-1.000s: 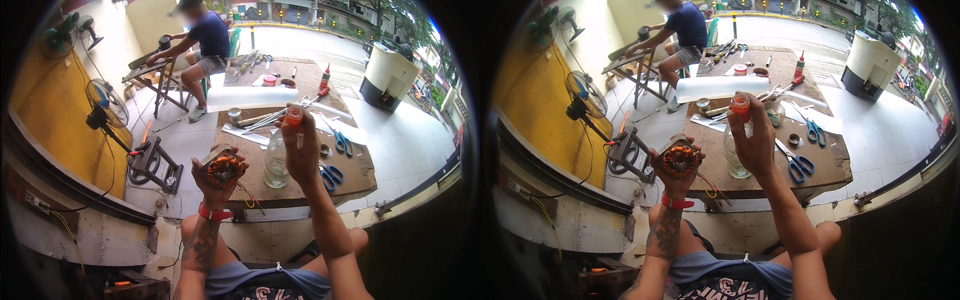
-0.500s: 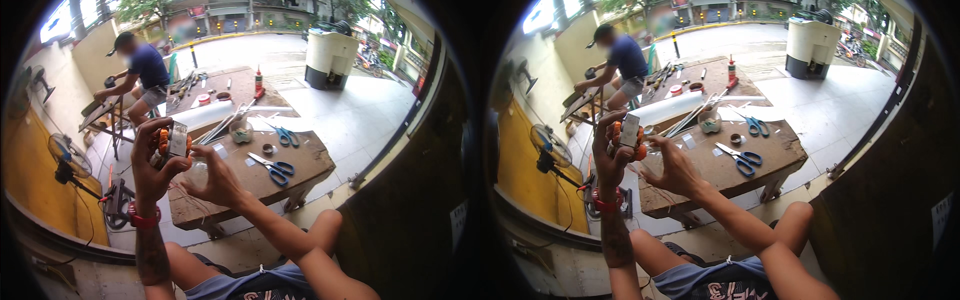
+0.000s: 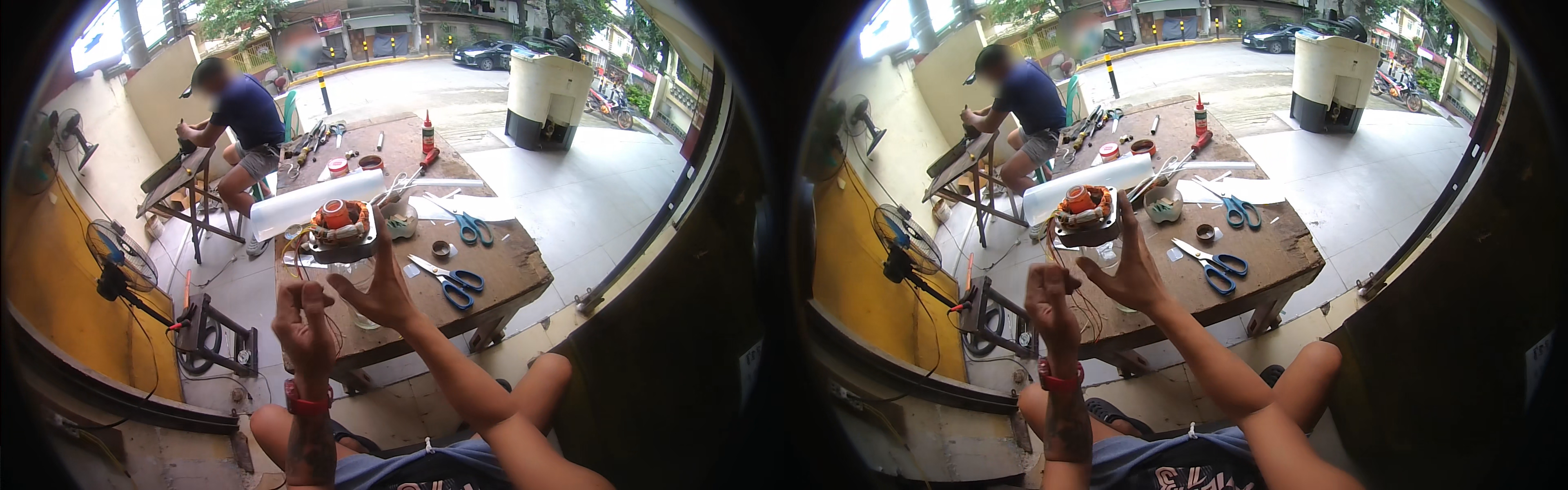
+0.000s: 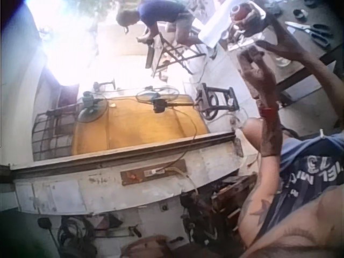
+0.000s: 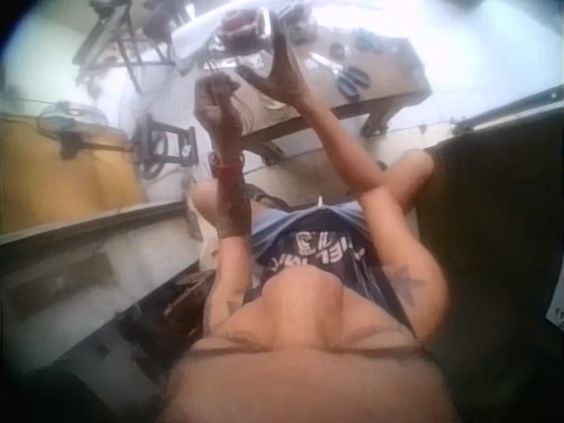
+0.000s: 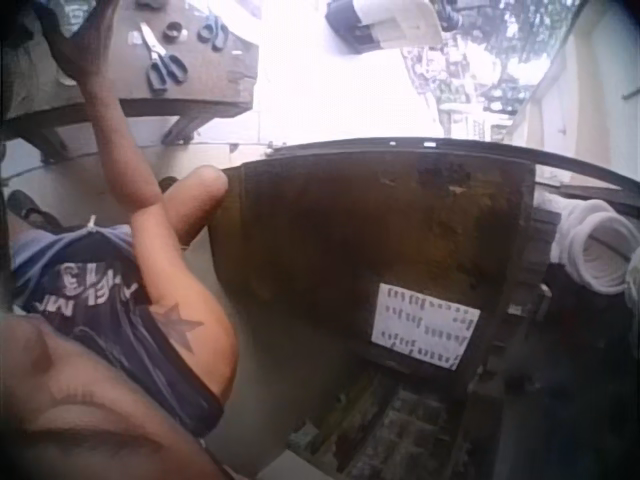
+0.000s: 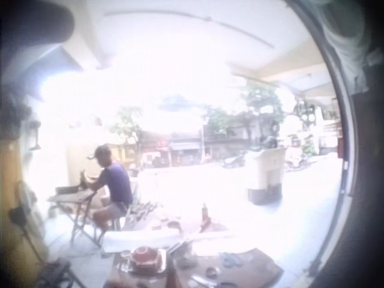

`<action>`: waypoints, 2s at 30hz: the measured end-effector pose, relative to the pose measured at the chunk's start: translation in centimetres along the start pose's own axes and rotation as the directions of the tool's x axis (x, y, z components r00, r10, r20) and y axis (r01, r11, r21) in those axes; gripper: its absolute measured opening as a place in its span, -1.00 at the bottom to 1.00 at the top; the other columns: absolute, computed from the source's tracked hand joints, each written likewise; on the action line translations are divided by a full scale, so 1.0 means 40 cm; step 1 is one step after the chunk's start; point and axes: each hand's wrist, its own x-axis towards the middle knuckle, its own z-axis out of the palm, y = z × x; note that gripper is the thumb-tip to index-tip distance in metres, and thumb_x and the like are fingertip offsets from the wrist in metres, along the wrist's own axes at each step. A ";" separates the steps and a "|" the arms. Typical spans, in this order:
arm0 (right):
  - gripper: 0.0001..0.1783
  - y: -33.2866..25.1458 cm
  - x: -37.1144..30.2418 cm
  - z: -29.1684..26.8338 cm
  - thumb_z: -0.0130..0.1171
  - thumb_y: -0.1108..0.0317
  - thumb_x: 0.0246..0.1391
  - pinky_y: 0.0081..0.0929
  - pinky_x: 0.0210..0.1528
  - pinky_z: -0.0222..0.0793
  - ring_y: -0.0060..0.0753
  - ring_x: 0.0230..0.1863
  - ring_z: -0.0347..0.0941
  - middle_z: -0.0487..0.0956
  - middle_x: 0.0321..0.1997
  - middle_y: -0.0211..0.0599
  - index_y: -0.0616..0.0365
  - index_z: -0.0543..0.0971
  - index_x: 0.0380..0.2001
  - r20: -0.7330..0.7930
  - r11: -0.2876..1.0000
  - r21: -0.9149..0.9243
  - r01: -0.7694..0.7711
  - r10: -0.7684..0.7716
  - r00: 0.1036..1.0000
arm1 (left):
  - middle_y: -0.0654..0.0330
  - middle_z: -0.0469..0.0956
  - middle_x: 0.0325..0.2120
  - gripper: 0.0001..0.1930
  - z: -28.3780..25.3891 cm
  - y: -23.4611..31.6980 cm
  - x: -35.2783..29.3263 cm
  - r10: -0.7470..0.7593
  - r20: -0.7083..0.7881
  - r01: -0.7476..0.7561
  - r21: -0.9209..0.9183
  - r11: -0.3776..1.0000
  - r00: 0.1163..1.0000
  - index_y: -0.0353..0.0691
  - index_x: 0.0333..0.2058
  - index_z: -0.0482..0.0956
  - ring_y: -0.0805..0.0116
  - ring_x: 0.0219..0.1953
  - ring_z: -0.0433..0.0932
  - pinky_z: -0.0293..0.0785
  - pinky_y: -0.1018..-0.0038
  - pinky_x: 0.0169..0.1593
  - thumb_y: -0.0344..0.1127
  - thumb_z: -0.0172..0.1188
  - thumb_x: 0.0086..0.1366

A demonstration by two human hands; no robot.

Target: The person sits on the floor and works on a small motor component, stripping wire insulation with pliers, twisting wires, and applying liquid from a bottle. The person repeatedly handles the component and wires throughout the clip.

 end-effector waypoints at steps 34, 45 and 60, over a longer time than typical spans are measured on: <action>-0.61 0.527 0.292 0.171 0.45 0.12 0.07 -0.17 0.26 0.42 -0.28 0.28 0.51 0.70 0.06 -0.30 -0.02 0.72 -0.05 0.729 0.637 -0.615 0.465 0.236 0.642 | 0.04 0.49 0.21 -0.03 0.075 -0.268 0.148 0.111 0.253 0.020 -0.464 0.885 0.961 -0.40 0.31 0.35 0.18 0.24 0.51 0.45 0.22 0.33 0.34 0.39 0.25; -0.71 0.484 0.408 0.123 0.16 0.18 0.30 -0.16 0.16 0.43 -0.22 0.17 0.53 0.58 0.07 -0.23 -0.08 0.60 0.04 0.769 0.618 -0.550 0.562 0.114 0.629 | 0.13 0.55 0.12 -0.30 0.086 -0.270 0.112 0.074 0.217 0.032 -0.450 0.892 0.973 -0.40 0.21 0.41 0.32 0.14 0.54 0.49 0.35 0.23 -0.02 0.47 0.33; -0.21 -0.051 0.212 -0.361 0.03 0.02 0.52 -0.58 -0.45 0.52 -0.51 -0.49 0.51 0.58 -0.09 0.02 0.08 -0.07 0.55 0.046 0.727 0.534 -0.431 0.484 0.874 | -0.05 0.38 0.36 -0.17 0.003 0.002 0.234 0.235 0.368 -0.217 -0.088 0.972 0.900 -0.17 0.35 0.43 0.06 0.43 0.33 0.29 0.12 0.45 0.16 0.47 0.24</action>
